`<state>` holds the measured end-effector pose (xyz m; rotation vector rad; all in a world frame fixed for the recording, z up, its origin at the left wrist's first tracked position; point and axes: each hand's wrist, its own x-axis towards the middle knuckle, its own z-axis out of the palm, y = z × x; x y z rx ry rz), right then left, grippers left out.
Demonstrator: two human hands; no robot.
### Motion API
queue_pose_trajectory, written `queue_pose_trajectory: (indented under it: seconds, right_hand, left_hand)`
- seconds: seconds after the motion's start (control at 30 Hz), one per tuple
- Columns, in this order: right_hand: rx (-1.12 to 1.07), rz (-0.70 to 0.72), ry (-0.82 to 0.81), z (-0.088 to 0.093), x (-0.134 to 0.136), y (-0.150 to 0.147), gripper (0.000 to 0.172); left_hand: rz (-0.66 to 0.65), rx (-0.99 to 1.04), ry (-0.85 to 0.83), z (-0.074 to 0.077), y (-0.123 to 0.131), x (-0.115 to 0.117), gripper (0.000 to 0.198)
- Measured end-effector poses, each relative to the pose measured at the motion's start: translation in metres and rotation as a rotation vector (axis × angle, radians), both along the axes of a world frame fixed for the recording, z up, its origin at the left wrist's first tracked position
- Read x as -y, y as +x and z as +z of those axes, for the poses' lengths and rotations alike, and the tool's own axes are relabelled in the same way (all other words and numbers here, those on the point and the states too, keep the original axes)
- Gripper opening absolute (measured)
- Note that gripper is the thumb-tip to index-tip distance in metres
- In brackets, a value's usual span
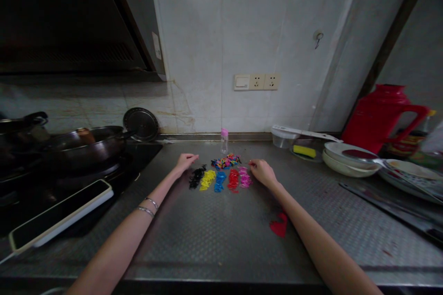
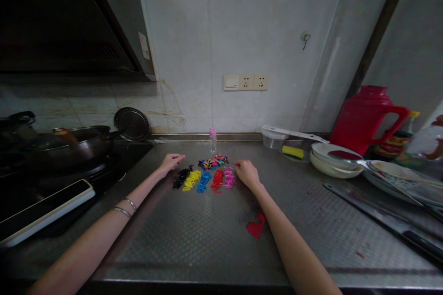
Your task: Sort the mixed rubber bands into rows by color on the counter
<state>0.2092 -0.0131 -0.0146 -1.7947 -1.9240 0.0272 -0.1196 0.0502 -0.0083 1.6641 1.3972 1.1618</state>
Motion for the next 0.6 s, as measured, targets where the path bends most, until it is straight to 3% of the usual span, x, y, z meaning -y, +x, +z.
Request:
queue_pose_trajectory:
  seconds: [0.17, 0.33, 0.6]
  right_hand:
    - [0.006, 0.025, 0.051, 0.0, 0.002, -0.002, 0.027]
    - [-0.021, 0.142, 0.078, 0.008, -0.002, -0.015, 0.028]
    - [0.033, 0.391, -0.08, 0.025, -0.017, -0.053, 0.031]
  left_hand:
    - [0.016, 0.17, -0.059, -0.007, -0.008, -0.002, 0.045]
    - [0.016, 0.16, -0.052, -0.009, -0.007, -0.002, 0.046]
    - [0.012, 0.088, -0.012, -0.01, -0.007, 0.0, 0.049]
